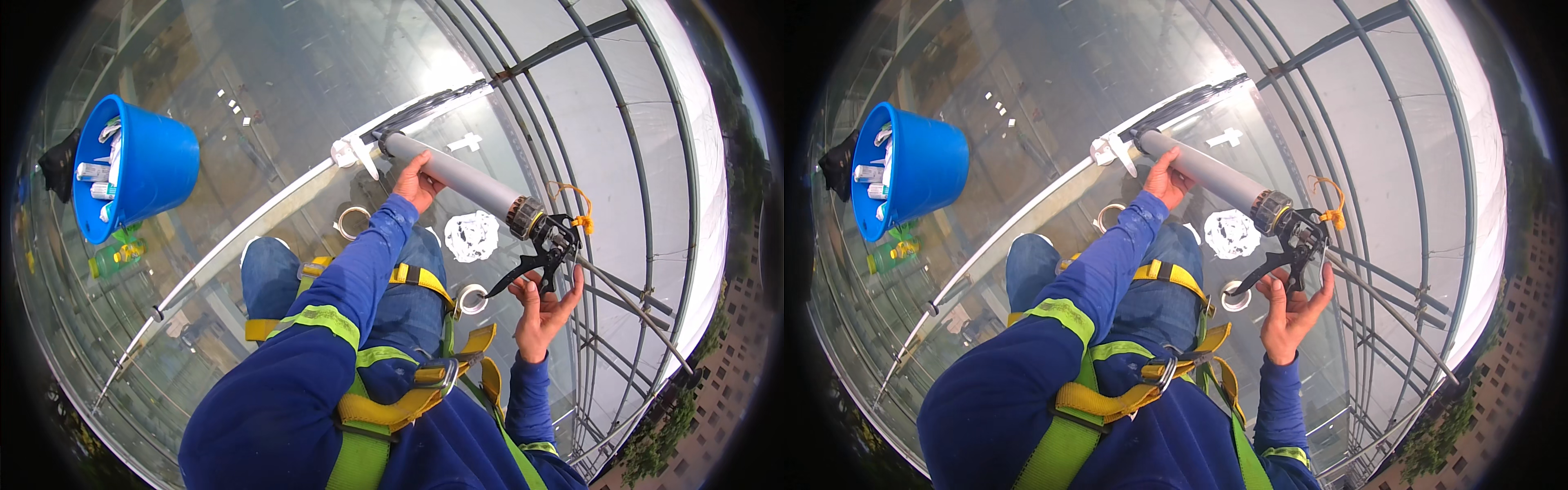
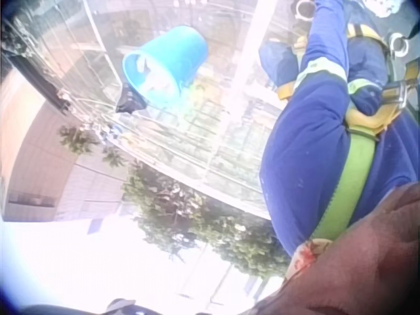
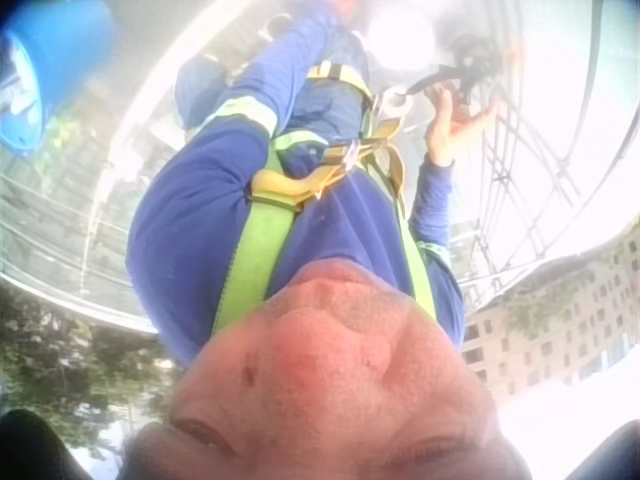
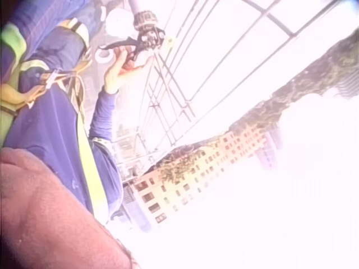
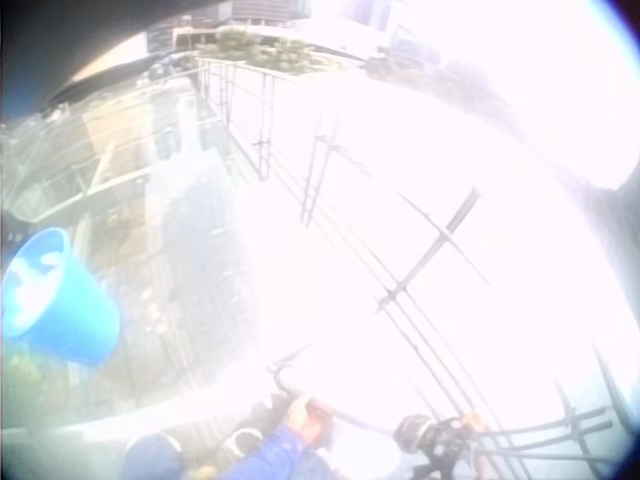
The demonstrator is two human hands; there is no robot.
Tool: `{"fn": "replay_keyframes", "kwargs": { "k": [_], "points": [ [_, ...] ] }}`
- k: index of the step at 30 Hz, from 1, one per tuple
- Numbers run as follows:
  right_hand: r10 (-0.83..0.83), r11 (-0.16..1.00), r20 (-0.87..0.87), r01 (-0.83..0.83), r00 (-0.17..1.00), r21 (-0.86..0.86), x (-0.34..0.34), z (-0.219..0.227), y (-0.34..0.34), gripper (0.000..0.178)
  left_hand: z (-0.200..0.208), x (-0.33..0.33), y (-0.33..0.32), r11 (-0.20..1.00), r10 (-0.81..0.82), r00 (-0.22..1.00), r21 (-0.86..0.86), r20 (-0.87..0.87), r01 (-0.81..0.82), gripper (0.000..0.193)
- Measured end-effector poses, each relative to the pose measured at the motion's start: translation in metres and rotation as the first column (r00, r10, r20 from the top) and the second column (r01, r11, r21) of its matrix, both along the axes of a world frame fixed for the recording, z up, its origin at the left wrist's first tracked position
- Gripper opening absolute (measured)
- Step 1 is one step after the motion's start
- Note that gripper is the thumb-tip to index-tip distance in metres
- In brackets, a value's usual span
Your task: The person applies sealant to a glass roof structure using a caulking gun and prepares sealant materials by hand.
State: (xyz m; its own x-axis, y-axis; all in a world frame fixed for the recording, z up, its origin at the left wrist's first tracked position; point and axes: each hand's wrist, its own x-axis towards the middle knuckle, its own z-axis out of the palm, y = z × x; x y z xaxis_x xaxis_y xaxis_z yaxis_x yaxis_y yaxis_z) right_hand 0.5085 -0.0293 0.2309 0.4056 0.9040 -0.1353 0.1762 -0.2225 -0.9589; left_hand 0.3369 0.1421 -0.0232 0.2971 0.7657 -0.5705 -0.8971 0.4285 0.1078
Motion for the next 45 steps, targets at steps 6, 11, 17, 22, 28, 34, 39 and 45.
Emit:
{"fn": "replay_keyframes", "kwargs": {
  "k": [6,11,17,22,28,34,39,45],
  "points": [
    [0.092,0.993,0.082,-0.098,0.992,0.067,0.004,-0.001,-0.003,0.068,-0.001,-0.008,-0.007,0.999,0.048,0.997,0.023,0.056,-0.049,0.034],
    [0.211,0.959,0.209,-0.244,0.955,0.146,0.009,0.008,-0.001,0.067,0.017,-0.004,-0.012,0.985,0.159,0.98,0.049,0.119,-0.165,0.044],
    [0.35,0.864,0.529,-0.484,0.773,0.135,0.008,0.028,0.015,0.064,0.015,-0.006,-0.016,0.968,0.203,0.958,0.106,0.202,-0.227,0.052],
    [0.347,0.856,0.653,-0.512,0.673,0.072,0.011,0.043,0.021,0.061,0.014,-0.003,-0.013,0.975,0.166,0.95,0.102,0.265,-0.199,0.052],
    [-0.123,0.945,0.692,-0.129,0.711,0.301,0.069,0.038,-0.038,0.034,0.056,0.055,-0.024,0.999,-0.029,0.981,0.018,0.193,0.026,0.043],
    [-0.139,0.967,0.973,0.235,0.184,0.094,0.073,0.085,-0.117,0.031,0.134,0.117,-0.081,0.938,-0.343,0.938,0.075,0.059,0.338,0.046],
    [0.36,0.913,0.926,0.162,0.112,-0.374,0.041,0.038,-0.113,0.079,0.19,0.143,-0.168,0.783,-0.58,0.799,0.16,-0.16,0.601,0.05],
    [0.076,0.781,0.698,0.393,0.712,-0.486,0.122,-0.095,-0.223,0.051,0.107,0.085,-0.155,0.285,-0.231,0.25,0.18,-0.94,0.941,0.051]
  ]
}}
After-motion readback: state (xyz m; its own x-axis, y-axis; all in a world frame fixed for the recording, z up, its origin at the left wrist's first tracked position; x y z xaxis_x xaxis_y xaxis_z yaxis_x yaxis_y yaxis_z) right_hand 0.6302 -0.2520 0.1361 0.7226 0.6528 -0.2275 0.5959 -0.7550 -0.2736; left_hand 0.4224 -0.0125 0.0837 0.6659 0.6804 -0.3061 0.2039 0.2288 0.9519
